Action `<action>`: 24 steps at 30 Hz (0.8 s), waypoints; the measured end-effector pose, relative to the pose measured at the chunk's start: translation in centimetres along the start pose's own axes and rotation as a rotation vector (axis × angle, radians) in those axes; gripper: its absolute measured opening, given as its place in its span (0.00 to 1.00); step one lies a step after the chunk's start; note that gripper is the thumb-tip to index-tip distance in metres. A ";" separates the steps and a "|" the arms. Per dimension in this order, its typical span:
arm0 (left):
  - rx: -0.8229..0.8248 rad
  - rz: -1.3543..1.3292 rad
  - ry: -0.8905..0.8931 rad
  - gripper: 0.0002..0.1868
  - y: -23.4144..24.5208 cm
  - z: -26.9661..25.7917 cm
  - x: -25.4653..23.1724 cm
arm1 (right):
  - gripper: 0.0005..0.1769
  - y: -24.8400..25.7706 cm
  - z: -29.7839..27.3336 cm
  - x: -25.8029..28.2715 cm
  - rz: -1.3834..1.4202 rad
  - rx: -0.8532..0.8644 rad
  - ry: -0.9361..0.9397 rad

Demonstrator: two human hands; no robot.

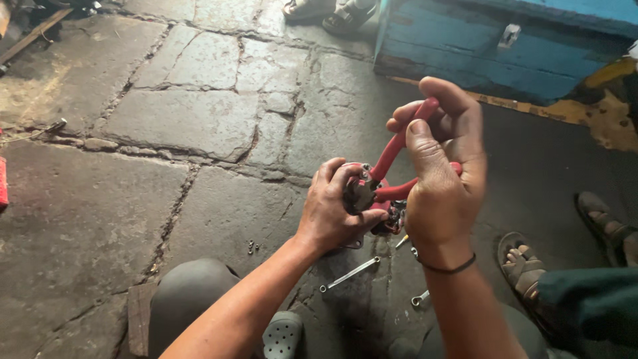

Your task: The person sits on the floor and works on a red cylindrical mechanical component. They use a wrench to loosen bolts and then use pliers to remove small metal pins from the assembly. The removed pins are placed on the floor next to the part.

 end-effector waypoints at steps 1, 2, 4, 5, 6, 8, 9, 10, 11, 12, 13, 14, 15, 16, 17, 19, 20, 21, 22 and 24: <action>0.000 0.010 -0.003 0.46 -0.1 -0.1 -0.1 | 0.19 -0.2 0.0 0.1 0.001 0.004 0.005; -0.002 0.023 -0.008 0.46 -0.1 0.0 -0.2 | 0.19 -0.4 0.0 0.2 0.003 0.009 0.013; -0.001 0.033 -0.021 0.46 0.0 -0.1 -0.2 | 0.18 -0.6 0.0 0.3 -0.031 -0.005 0.008; 0.000 0.038 -0.029 0.46 0.0 0.0 -0.2 | 0.17 -0.5 0.1 0.4 -0.068 -0.023 -0.006; 0.002 0.034 -0.030 0.46 0.0 0.1 -0.2 | 0.16 -0.5 0.2 0.3 -0.104 -0.042 -0.018; 0.006 0.022 -0.031 0.46 -0.1 0.2 -0.1 | 0.14 -0.4 0.4 0.2 -0.163 -0.011 -0.014; 0.010 0.032 -0.032 0.46 -0.1 0.1 -0.1 | 0.13 -0.1 0.3 0.1 -0.194 0.004 -0.014; 0.012 0.041 -0.035 0.46 -0.1 0.1 0.0 | 0.12 0.4 0.5 -0.2 -0.115 0.067 -0.010; 0.014 0.050 -0.038 0.46 -0.1 0.1 0.0 | 0.12 1.0 0.9 -0.5 -0.036 0.130 -0.007; 0.023 0.050 -0.029 0.46 -0.2 0.1 0.0 | 0.12 1.4 1.2 -0.7 0.042 0.204 0.006; 0.032 0.051 -0.021 0.46 -0.2 0.2 0.1 | 0.12 1.9 1.5 -0.8 0.121 0.278 0.012; 0.042 0.054 -0.012 0.46 -0.2 0.2 0.1 | 0.12 2.2 1.7 -0.8 0.198 0.362 0.029; 0.042 0.057 -0.018 0.46 -0.1 0.1 0.1 | 0.12 2.2 1.7 -0.9 0.240 0.413 0.039; 0.042 0.061 -0.027 0.46 -0.1 0.1 0.0 | 0.12 2.2 1.7 -0.8 0.280 0.463 0.047; 0.042 0.064 -0.035 0.46 -0.1 0.2 0.0 | 0.12 2.1 1.7 -0.8 0.285 0.479 0.047; 0.034 0.074 -0.047 0.46 0.0 0.3 0.0 | 0.12 1.9 1.7 -0.5 0.234 0.436 0.033; 0.031 0.075 -0.051 0.46 0.0 0.2 -0.1 | 0.14 1.7 1.5 -0.4 0.178 0.374 0.019; 0.038 0.061 -0.040 0.46 -0.1 0.2 -0.1 | 0.15 1.5 1.3 -0.2 0.122 0.313 0.006; 0.046 0.047 -0.029 0.47 0.0 0.1 -0.1 | 0.15 1.3 1.2 0.0 0.091 0.266 -0.010; 0.055 0.034 -0.017 0.47 0.0 0.1 -0.1 | 0.16 1.0 0.9 0.4 0.029 0.169 -0.041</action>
Point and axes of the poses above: each hand's wrist, its own z-axis towards the middle knuckle, its own y-axis out of the back of the hand, x = y × z, the point moved 4 cm from there along z, towards the middle knuckle, and after that the axes turned 13 degrees about x, right-handed, at the moved point
